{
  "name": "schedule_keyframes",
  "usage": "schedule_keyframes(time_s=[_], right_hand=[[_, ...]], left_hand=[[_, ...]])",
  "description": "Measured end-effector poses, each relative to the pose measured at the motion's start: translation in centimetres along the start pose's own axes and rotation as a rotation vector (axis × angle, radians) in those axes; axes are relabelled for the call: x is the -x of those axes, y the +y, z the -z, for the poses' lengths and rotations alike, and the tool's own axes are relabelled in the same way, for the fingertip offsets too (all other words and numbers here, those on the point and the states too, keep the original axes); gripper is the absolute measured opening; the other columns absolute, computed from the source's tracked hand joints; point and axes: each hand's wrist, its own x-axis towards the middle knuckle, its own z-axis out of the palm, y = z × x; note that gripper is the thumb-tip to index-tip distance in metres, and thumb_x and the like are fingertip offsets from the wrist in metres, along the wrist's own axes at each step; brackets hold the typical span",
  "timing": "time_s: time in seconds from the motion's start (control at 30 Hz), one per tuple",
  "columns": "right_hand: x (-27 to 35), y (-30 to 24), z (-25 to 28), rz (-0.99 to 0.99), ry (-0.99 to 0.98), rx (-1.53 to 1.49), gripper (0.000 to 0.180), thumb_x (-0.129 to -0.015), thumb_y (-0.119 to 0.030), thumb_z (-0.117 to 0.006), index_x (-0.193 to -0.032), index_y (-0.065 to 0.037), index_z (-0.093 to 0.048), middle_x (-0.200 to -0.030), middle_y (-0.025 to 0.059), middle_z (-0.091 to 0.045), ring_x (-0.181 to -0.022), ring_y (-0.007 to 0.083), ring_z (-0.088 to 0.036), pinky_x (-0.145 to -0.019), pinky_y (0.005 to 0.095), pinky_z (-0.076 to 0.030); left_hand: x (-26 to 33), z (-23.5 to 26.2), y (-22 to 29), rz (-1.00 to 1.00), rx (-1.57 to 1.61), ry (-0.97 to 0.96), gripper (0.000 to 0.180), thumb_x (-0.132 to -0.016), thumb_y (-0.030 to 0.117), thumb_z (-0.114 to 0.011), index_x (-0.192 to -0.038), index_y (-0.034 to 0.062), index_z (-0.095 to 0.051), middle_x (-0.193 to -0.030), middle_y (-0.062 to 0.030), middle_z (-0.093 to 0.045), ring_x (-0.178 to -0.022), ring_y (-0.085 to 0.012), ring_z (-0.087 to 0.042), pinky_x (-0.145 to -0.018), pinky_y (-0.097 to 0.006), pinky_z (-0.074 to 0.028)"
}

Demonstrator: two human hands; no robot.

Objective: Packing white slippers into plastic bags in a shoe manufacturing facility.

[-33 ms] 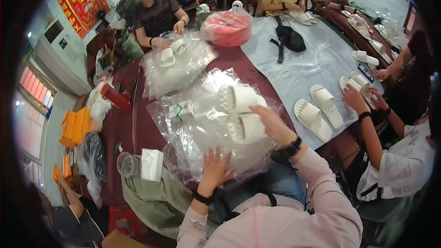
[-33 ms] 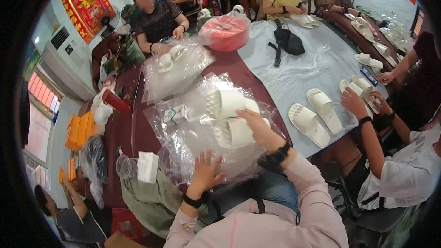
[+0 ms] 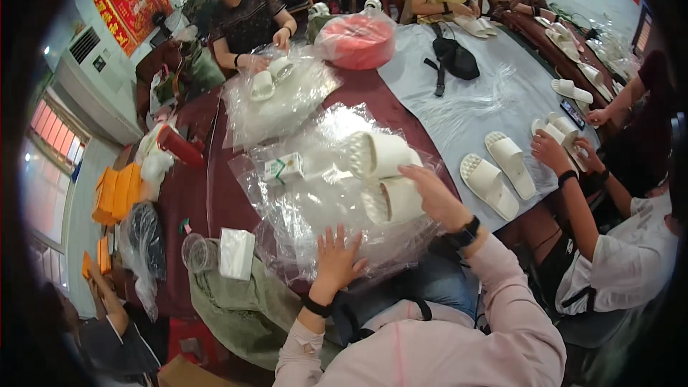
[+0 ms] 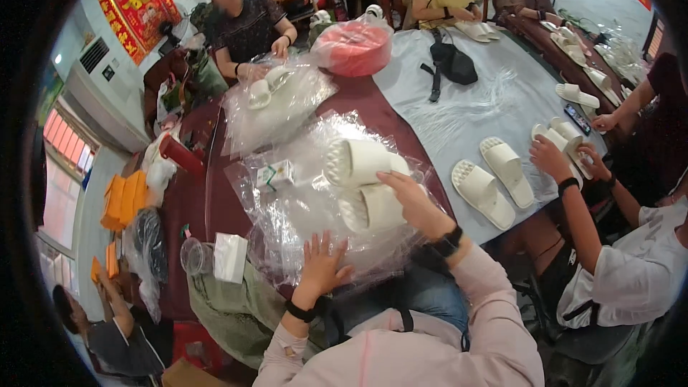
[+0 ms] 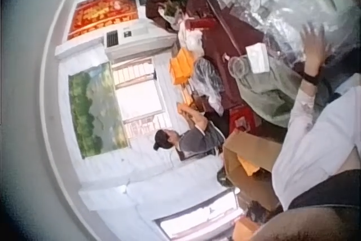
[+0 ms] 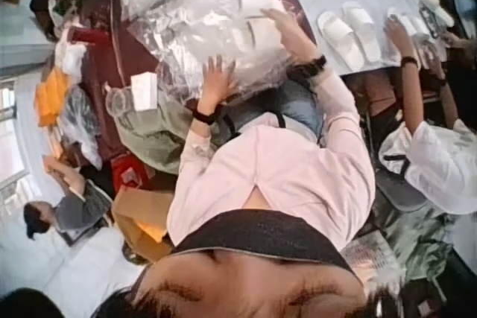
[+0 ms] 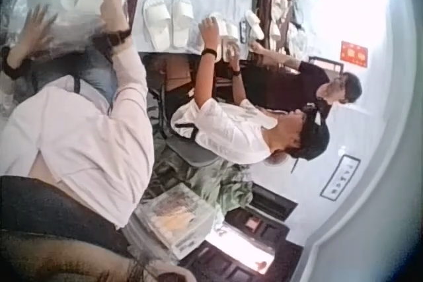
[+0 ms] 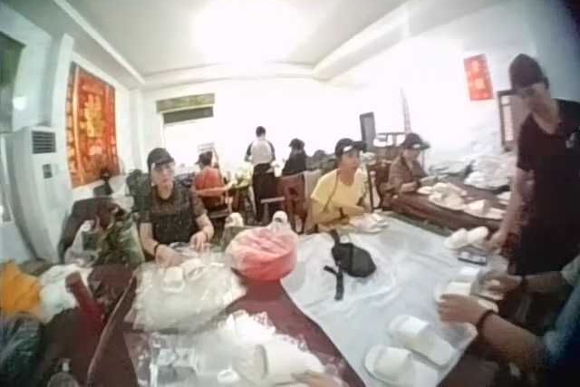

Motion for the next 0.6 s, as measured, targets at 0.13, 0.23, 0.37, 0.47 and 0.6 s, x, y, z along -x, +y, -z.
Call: schedule_keyframes(time_s=[0.13,0.23,0.37,0.47,0.6], right_hand=[[7.0,-0.9,3.9,-0.151,-0.023,0.188,0.059,-0.074,0.016,-0.040,-0.130,-0.004,-0.047,-0.127,0.0150,-0.050,-0.116,0.0242,-0.050,-0.094,0.0296,-0.041],[9.0,-4.9,2.9,-0.596,0.031,-0.359,0.041,-0.085,0.000,-0.049,-0.125,-0.001,-0.051,-0.121,0.0116,-0.056,-0.109,0.0184,-0.055,-0.089,0.0268,-0.045],[12.3,-6.1,2.5,-0.840,0.184,-0.428,0.038,-0.093,-0.028,-0.054,-0.116,0.002,-0.058,-0.110,0.0088,-0.062,-0.095,0.0139,-0.061,-0.081,0.0264,-0.049],[13.7,-6.2,2.2,-0.842,0.189,-0.526,0.039,-0.092,-0.029,-0.056,-0.115,0.002,-0.058,-0.104,0.0086,-0.064,-0.087,0.0136,-0.063,-0.076,0.0262,-0.051],[14.3,-5.7,1.2,-0.918,0.164,-0.332,0.042,-0.091,-0.034,-0.056,-0.114,0.001,-0.059,-0.098,0.0064,-0.064,-0.082,0.0122,-0.062,-0.072,0.0252,-0.050]], left_hand=[[-0.9,-0.5,0.6,-0.080,-0.072,0.091,0.060,-0.083,0.038,-0.061,-0.135,0.0148,-0.042,-0.144,-0.0217,-0.028,-0.131,-0.0450,-0.026,-0.107,-0.055,-0.022],[-1.4,-3.0,0.0,-0.159,0.052,0.149,0.057,-0.081,0.032,-0.063,-0.130,0.0095,-0.046,-0.139,-0.0199,-0.037,-0.127,-0.0413,-0.034,-0.105,-0.049,-0.028],[-2.9,-1.4,1.3,-0.156,0.064,0.148,0.049,-0.082,0.029,-0.062,-0.124,0.0064,-0.051,-0.133,-0.0175,-0.045,-0.118,-0.0377,-0.043,-0.097,-0.046,-0.037],[-3.9,-1.4,0.9,-0.184,0.094,0.135,0.044,-0.082,0.026,-0.061,-0.121,0.0058,-0.054,-0.129,-0.0174,-0.049,-0.113,-0.0363,-0.047,-0.093,-0.045,-0.041],[-4.4,-1.3,0.2,-0.241,0.174,0.209,0.036,-0.078,0.019,-0.064,-0.111,0.0054,-0.061,-0.120,-0.0176,-0.055,-0.107,-0.0347,-0.050,-0.088,-0.041,-0.044]])
